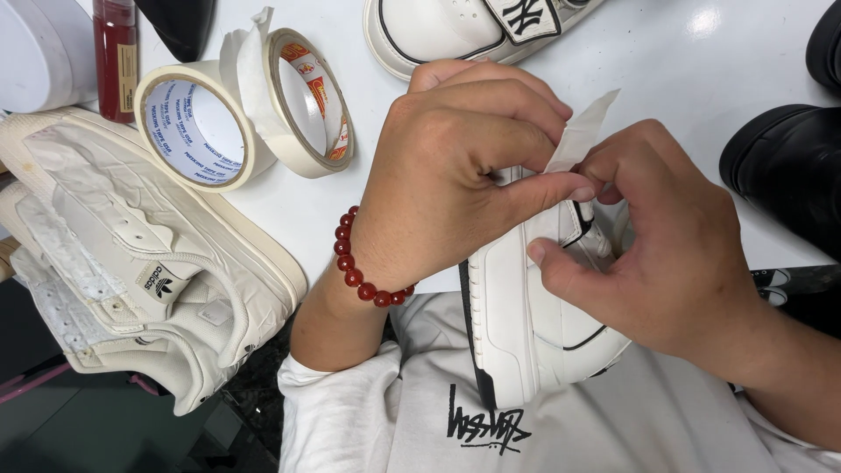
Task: The person holds a white sneaker on their lap and applies masking tape around the edge where the sole meets the upper, pressing the tape down along the sole. They tear pieces of tape from the roll, smooth them into place, and turn the shoe to tape different sections before setting it down.
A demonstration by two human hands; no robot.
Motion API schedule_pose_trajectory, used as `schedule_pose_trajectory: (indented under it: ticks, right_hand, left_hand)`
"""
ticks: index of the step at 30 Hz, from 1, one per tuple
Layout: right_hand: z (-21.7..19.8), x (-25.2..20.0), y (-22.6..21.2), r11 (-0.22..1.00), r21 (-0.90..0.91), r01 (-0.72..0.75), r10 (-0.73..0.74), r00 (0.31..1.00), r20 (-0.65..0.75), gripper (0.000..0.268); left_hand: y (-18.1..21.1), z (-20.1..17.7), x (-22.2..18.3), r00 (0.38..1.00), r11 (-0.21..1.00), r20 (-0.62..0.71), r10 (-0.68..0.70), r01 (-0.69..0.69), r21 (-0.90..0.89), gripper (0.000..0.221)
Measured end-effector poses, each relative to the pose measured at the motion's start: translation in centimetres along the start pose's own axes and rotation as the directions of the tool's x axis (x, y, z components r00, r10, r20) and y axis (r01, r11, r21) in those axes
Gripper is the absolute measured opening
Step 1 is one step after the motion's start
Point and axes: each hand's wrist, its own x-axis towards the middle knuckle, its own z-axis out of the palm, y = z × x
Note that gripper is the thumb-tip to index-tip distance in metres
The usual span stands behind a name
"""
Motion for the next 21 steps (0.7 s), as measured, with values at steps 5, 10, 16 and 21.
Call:
schedule_pose_trajectory:
  ticks: [5, 10, 16, 21]
  right_hand:
    - [0.1, 0.1, 0.1, 1.0, 0.025, 0.005, -0.005, 1.0, -0.005, 0.048]
    - [0.2, 0.6, 0.3, 0.999, 0.028, 0.026, -0.025, 0.999, -0.025, 0.047]
    - [0.3, 1.7, 0.8, 0.992, 0.129, -0.012, 0.011, 1.0, 0.009, 0.057]
    - [0.5, 1.4, 1.2, 0.92, 0.364, -0.149, 0.087, 0.979, 0.182, 0.079]
  left_hand:
    - [-0.1, 0.2, -0.4, 0.999, 0.998, -0.016, -0.052, 0.052, -0.035, 0.026]
    - [0.5, 0.1, 0.1, 0.994, 0.994, -0.066, -0.085, 0.079, -0.081, 0.027]
    - [0.3, 0.6, -0.3, 0.99, 0.991, -0.082, -0.11, 0.104, -0.084, 0.026]
    - [0.6, 0.6, -0.5, 0.986, 0.985, -0.063, -0.154, 0.149, -0.084, 0.024]
